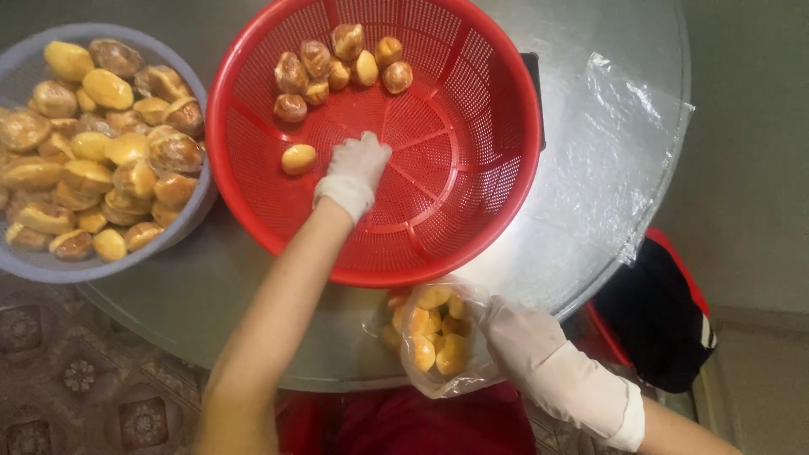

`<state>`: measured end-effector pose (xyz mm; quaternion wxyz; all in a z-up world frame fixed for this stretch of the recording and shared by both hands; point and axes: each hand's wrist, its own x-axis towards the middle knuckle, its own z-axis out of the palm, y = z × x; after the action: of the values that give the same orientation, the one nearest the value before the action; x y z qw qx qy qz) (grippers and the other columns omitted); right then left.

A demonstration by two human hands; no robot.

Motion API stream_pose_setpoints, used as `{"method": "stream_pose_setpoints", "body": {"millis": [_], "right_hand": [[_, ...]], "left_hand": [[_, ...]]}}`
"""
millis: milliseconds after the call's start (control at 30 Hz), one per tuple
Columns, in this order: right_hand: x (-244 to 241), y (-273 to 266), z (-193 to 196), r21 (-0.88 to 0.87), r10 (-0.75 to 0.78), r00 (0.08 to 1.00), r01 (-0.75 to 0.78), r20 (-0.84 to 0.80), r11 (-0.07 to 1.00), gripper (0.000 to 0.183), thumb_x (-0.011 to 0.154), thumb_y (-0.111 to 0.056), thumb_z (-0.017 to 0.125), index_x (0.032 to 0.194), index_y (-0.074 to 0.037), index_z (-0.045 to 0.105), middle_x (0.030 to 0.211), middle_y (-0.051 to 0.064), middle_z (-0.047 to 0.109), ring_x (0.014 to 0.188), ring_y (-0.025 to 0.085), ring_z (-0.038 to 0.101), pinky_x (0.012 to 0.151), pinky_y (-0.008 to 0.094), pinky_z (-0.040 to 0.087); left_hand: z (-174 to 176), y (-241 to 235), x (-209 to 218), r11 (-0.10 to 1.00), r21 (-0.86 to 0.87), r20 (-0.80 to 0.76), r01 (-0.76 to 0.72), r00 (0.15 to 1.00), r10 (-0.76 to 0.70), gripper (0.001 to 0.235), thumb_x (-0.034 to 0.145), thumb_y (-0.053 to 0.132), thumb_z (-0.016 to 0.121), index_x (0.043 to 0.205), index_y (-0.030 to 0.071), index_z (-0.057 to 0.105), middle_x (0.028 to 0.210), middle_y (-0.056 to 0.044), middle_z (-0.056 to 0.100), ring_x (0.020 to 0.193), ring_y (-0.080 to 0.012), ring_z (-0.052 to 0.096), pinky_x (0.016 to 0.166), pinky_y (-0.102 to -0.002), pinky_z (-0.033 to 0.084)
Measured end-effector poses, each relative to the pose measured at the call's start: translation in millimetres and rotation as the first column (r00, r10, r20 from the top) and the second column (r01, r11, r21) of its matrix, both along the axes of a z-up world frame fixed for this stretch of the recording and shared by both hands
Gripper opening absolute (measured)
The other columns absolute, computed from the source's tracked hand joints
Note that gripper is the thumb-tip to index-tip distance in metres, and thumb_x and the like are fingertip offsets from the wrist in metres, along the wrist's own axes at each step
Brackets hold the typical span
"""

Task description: The person places pieces of peeled fruit from a red colander into a clear plastic bag by hand.

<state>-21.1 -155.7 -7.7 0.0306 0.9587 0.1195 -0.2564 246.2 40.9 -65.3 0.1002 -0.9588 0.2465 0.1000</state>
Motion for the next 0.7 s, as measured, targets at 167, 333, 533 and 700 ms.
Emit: {"method": "stream_pose_setpoints", "body": {"millis": [167, 333, 533, 700], "right_hand": [[3.4, -0.5, 5.9, -0.026, 0.126, 0.987, -0.129, -0.096, 0.991, 0.067, 0.078, 0.009, 0.043, 0.14, -0.011, 0.027, 0.08, 0.01, 0.047, 0.048, 0.029, 0.062, 0.032, 0.045, 0.048], [18.2, 0.0, 22.0, -0.009, -0.17, 0.909, 0.181, -0.381, 0.983, 0.057, 0.082, -0.015, 0.045, 0.134, -0.021, 0.023, 0.095, 0.008, 0.056, 0.075, 0.035, 0.066, 0.061, 0.05, 0.051], [21.1, 0.8, 41.5, 0.092, -0.038, 0.929, 0.077, -0.368, 0.993, 0.086, 0.08, -0.014, 0.054, 0.149, -0.034, 0.006, 0.108, 0.011, 0.046, 0.074, 0.034, 0.064, 0.055, 0.049, 0.052], [14.4, -4.6, 27.6, 0.078, -0.045, 0.941, 0.076, -0.336, 0.994, 0.086, 0.077, -0.007, 0.048, 0.148, -0.038, 0.011, 0.111, 0.01, 0.046, 0.077, 0.034, 0.063, 0.058, 0.049, 0.052]], "left_hand": [[78.9, -4.7, -32.4, 0.868, -0.445, -0.304, -0.222, 0.949, 0.088, 0.02, 0.082, 0.006, 0.046, 0.1, 0.007, 0.056, 0.094, -0.019, 0.054, 0.084, -0.0415, 0.06, 0.069, -0.053, 0.049], [156.0, 6.1, -164.5, 0.255, -0.907, -0.41, -0.334, 0.837, -0.363, 0.023, 0.079, 0.02, 0.064, 0.102, 0.02, 0.061, 0.106, 0.0, 0.064, 0.101, -0.0158, 0.062, 0.091, -0.03, 0.048], [94.0, -18.8, -249.1, 0.524, -0.824, -0.436, -0.215, 0.832, -0.345, 0.025, 0.078, 0.011, 0.061, 0.102, 0.006, 0.055, 0.093, -0.012, 0.059, 0.092, -0.0297, 0.058, 0.091, -0.038, 0.04], [48.0, -41.3, -256.5, 0.925, -0.356, -0.325, 0.131, 0.911, -0.254, 0.033, 0.085, 0.027, 0.059, 0.107, 0.004, 0.049, 0.083, -0.014, 0.059, 0.073, -0.0272, 0.061, 0.066, -0.035, 0.05]]}}
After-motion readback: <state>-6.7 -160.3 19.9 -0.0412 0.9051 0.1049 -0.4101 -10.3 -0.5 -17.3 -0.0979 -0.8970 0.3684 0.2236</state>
